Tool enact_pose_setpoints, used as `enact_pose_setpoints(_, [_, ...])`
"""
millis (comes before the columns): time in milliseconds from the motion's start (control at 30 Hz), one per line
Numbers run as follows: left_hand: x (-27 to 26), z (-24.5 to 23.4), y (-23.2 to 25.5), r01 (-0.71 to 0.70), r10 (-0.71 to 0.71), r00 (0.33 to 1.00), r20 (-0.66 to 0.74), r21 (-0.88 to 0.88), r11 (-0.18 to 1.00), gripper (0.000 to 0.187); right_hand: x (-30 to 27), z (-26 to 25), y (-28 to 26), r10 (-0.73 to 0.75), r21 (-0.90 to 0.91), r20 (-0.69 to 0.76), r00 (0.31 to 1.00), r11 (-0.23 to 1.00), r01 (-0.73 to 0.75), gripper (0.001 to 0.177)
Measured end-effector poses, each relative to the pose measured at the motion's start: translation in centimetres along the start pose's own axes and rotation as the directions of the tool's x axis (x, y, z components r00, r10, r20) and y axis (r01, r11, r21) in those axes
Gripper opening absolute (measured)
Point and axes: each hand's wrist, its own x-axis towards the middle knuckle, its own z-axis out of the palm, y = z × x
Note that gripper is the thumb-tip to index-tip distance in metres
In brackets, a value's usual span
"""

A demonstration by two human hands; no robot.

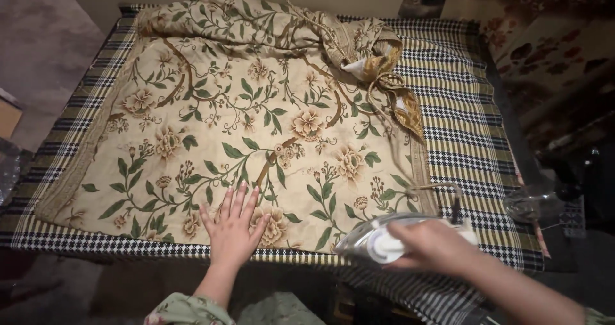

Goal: Ironing a floral patterned cloth using a steam iron and a water spray bottle.

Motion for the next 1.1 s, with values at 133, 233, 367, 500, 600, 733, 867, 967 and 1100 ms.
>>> enact_pose_setpoints(133, [0.7, 0.1, -1.2, 0.004, -0.006, 0.999, 0.045, 0.028, 1.000, 0.072, 0.0, 1.3, 6.7, -0.004, 0.072, -0.291, 0.957, 0.997, 0.026, 0.045])
enact_pose_setpoints(233, [0.7, 0.7, -2.5, 0.010, -0.011, 1.000, 0.029, 0.046, 0.999, 0.073, 2.0, -3.1, 6.3, 0.556, 0.138, -0.216, 0.803, 0.831, -0.539, 0.051])
enact_pose_setpoints(367, [1.0, 1.2, -2.8, 0.036, -0.038, 0.999, 0.022, 0.069, 0.997, 0.072, 6.2, -6.6, 7.0, 0.798, 0.198, -0.250, 0.548, 0.596, -0.778, 0.055])
enact_pose_setpoints(500, [0.6, 0.6, -2.6, 0.038, -0.036, 0.999, -0.028, 0.041, 0.998, 0.070, 10.6, -8.1, 9.3, 0.810, 0.243, -0.333, 0.482, 0.568, -0.786, 0.066])
enact_pose_setpoints(600, [0.5, 0.0, -2.5, 0.045, -0.045, 0.999, -0.027, 0.023, 0.999, 0.069, 13.5, -6.9, 9.8, 0.905, 0.539, -0.214, 0.367, 0.423, -0.729, 0.075])
enact_pose_setpoints(733, [0.5, 0.0, -2.3, 0.037, -0.037, 0.999, -0.031, 0.015, 0.999, 0.069, 15.1, -6.2, 4.4, 0.891, 0.558, -0.139, 0.432, 0.431, -0.709, 0.069])
enact_pose_setpoints(867, [0.8, 0.3, -2.5, 0.019, -0.019, 0.998, -0.064, 0.006, 1.000, 0.070, 13.4, -5.7, -2.5, 0.751, 0.538, -0.151, 0.642, 0.608, -0.584, 0.067])
enact_pose_setpoints(967, [0.9, 0.5, -2.8, 0.006, -0.007, 0.996, -0.083, -0.008, 1.000, 0.071, 10.2, -4.8, -4.6, 0.643, 0.394, -0.161, 0.749, 0.737, -0.549, 0.061])
enact_pose_setpoints(1100, [0.5, 3.4, -4.9, -0.003, -0.007, 0.993, -0.121, -0.078, 0.997, 0.072, 5.2, -2.1, -2.9, 0.609, 0.291, -0.337, 0.718, 0.793, -0.536, 0.061])
